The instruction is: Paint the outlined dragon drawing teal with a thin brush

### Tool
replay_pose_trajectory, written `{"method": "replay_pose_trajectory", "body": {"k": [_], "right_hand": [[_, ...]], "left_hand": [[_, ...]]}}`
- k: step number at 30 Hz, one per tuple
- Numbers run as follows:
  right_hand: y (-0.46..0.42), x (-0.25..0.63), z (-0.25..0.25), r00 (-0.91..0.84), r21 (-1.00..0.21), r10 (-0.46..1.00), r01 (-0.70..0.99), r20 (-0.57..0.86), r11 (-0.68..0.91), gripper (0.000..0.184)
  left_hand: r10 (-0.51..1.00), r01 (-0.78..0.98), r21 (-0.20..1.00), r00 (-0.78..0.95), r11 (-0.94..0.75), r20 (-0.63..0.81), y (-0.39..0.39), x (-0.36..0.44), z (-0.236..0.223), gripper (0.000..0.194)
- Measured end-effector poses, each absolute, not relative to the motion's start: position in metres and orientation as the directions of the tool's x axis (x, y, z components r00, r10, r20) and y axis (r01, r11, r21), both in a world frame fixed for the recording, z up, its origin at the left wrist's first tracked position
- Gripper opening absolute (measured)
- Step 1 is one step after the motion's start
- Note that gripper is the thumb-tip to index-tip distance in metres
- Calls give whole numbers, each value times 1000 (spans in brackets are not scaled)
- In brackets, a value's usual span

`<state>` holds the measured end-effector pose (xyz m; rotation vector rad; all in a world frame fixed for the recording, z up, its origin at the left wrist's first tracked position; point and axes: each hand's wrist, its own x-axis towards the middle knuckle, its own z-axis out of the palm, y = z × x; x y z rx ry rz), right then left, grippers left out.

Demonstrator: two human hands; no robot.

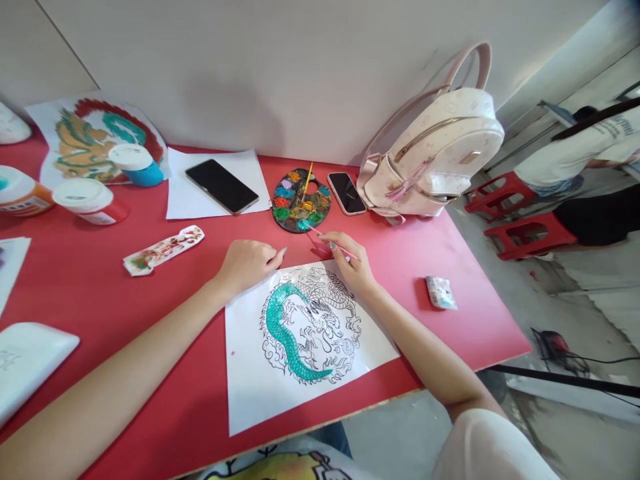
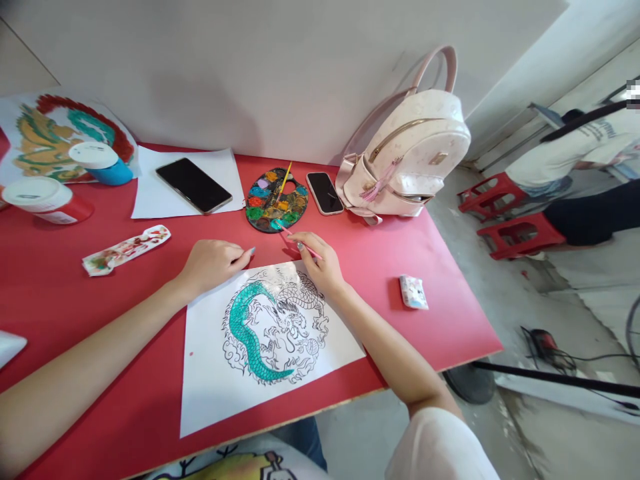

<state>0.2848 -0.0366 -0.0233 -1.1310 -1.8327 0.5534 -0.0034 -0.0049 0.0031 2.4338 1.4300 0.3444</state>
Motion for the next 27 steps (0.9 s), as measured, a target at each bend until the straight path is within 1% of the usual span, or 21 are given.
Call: {"method": "replay_pose_trajectory", "body": {"k": [8,13,20,27], "right_hand": [[-36,285,-23,-189,-742,881,480,433,468,48],[-36,285,-22,-194,-739,882,486,429,466,51],[-37,284,-21,-179,-749,880,468,439,469,50],[-37,284,-21,-170,-753,876,453,451,477,45]], "left_hand": [[881,820,360,473,-445,12,-5,-2,6,57],[872,805,364,486,-470,51,-4,-4,4,59],[865,791,366,492,-490,97,-4,-6,-1,61],[872,799,371,485,-474,69,-4,-5,2,61]]}}
